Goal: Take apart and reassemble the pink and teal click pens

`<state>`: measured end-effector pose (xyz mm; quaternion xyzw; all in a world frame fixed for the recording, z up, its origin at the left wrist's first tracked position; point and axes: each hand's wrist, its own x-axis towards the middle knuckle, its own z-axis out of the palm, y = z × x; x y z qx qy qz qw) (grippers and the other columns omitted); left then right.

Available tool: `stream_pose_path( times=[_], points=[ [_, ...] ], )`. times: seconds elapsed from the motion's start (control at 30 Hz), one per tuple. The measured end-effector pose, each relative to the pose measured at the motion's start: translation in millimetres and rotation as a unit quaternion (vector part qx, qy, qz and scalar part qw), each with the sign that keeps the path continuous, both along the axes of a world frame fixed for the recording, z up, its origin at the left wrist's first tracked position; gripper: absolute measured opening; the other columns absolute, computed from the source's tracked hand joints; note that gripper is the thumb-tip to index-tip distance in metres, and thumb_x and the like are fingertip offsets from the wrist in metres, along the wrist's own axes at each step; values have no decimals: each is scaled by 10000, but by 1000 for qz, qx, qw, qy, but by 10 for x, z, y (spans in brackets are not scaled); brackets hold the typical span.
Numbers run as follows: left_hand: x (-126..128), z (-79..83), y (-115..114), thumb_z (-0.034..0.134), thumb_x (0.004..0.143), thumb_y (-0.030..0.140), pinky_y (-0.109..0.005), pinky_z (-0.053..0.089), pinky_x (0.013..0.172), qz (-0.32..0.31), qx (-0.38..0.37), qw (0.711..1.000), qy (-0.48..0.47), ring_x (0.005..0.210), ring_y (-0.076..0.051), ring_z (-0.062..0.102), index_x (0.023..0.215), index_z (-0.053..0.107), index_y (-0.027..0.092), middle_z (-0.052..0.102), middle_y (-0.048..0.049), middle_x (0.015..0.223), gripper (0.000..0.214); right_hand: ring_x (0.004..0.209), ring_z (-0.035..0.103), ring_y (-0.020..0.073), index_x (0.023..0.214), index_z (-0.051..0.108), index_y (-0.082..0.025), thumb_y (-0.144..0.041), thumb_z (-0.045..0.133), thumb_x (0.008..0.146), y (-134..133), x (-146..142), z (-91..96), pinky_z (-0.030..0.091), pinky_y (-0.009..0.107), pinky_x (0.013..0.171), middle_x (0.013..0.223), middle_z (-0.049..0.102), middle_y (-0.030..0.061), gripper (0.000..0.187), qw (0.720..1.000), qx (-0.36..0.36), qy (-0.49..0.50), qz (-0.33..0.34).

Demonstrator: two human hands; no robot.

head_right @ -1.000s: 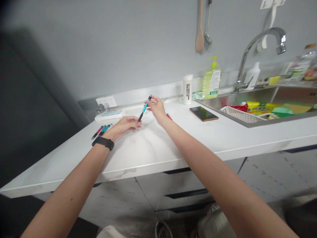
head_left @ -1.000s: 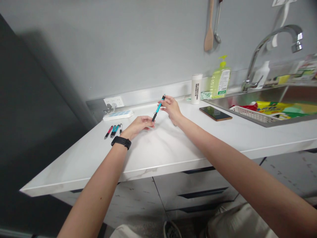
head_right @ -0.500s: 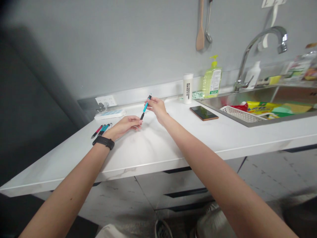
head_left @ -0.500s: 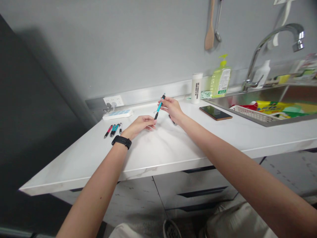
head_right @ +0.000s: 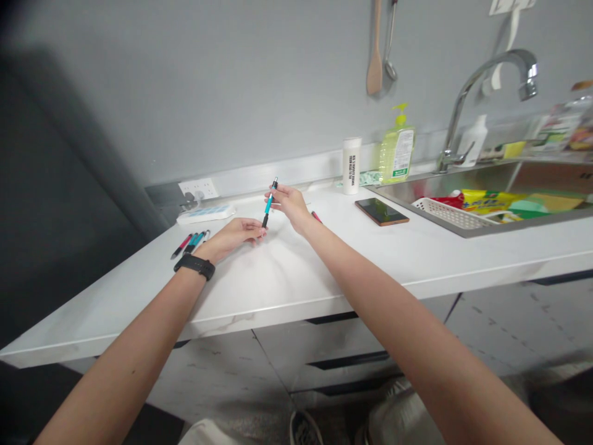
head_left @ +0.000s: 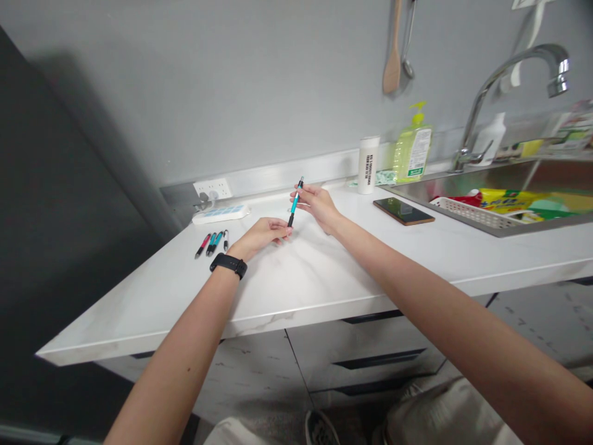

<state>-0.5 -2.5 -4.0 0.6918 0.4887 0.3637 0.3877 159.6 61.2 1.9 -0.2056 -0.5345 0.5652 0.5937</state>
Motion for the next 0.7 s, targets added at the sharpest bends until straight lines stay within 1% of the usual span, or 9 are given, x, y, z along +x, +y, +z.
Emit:
stream_pose_path(
  times=[0.1, 0.2, 0.3, 0.4, 0.47, 0.6, 0.7],
  points=[
    [7, 11, -12, 698, 647, 339, -259, 407, 612, 6, 17, 1000, -1, 656, -126, 550, 793, 653, 123, 623, -39, 688, 264, 745, 634, 110, 850, 588, -172, -240, 609, 793, 9, 2, -14, 494, 272, 761, 807, 672, 23, 92, 1000, 7, -13, -4],
    [8, 10, -15, 691, 648, 333, -258, 407, 615, 5, 15, 1000, -5, 656, -125, 547, 786, 651, 123, 620, -35, 684, 254, 736, 630, 112, 841, 590, -171, -242, 625, 775, 4, 5, -17, 496, 272, 743, 801, 673, 24, 103, 1000, 11, -27, -3],
    [7, 1, -9, 689, 649, 329, -258, 409, 617, 1, 10, 1000, 0, 658, -125, 551, 783, 650, 120, 624, -38, 683, 251, 712, 625, 109, 816, 591, -168, -224, 616, 774, -13, 0, -14, 501, 266, 723, 772, 671, 19, 74, 999, 15, -38, -1],
    [0, -14, 11, 691, 649, 346, -257, 409, 609, -3, 6, 1000, 8, 664, -131, 556, 788, 654, 122, 634, -49, 701, 266, 690, 622, 104, 790, 586, -168, -204, 606, 777, -18, -5, -8, 506, 263, 711, 747, 665, 13, 43, 999, 15, -41, -18],
    [-7, -28, 29, 689, 651, 370, -257, 411, 606, -19, -9, 1000, 15, 679, -138, 560, 789, 659, 124, 642, -62, 721, 284, 685, 621, 103, 774, 577, -168, -199, 605, 779, -6, -6, -5, 510, 266, 712, 738, 661, 10, 42, 999, 11, -33, -33],
    [-20, -69, 63, 678, 662, 404, -251, 413, 620, -73, -34, 996, 31, 722, -144, 564, 748, 654, 131, 650, -72, 763, 287, 698, 630, 111, 777, 561, -168, -211, 603, 793, 39, -3, -10, 511, 307, 761, 760, 656, 19, 62, 999, -6, 3, -45],
    [-20, -105, 84, 670, 669, 396, -243, 399, 603, -82, -26, 996, 32, 699, -132, 554, 734, 645, 135, 646, -62, 754, 270, 709, 633, 115, 782, 558, -172, -219, 611, 793, 45, -9, -38, 508, 330, 794, 777, 652, 21, 73, 999, -16, 14, -35]
  ],
)
